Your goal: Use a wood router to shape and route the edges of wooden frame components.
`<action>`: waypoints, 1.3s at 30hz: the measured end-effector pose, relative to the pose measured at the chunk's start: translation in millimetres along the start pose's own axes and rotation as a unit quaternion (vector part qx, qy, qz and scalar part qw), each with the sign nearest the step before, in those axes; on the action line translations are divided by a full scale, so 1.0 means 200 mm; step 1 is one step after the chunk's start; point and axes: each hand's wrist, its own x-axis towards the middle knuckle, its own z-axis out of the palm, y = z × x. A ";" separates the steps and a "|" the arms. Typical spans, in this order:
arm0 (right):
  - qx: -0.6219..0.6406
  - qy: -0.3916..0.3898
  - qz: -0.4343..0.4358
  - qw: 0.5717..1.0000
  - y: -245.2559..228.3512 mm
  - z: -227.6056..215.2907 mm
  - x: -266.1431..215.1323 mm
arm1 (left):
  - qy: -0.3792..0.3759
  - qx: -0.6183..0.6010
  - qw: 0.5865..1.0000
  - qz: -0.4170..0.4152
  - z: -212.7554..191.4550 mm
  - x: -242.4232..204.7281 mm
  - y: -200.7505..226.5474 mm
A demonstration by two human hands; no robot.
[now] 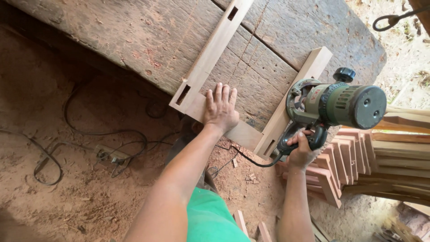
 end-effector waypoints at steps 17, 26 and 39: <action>0.003 0.003 0.025 1.000 0.00 0.10 0.31 | 0.005 -0.016 1.000 -0.006 0.02 0.00 0.00; 0.002 -0.001 0.037 0.999 0.03 0.13 0.49 | 0.014 -0.025 1.000 -0.009 0.00 0.01 0.00; -0.012 -0.004 0.045 0.999 0.04 0.19 0.71 | 0.055 -0.030 0.998 -0.009 0.08 0.02 0.01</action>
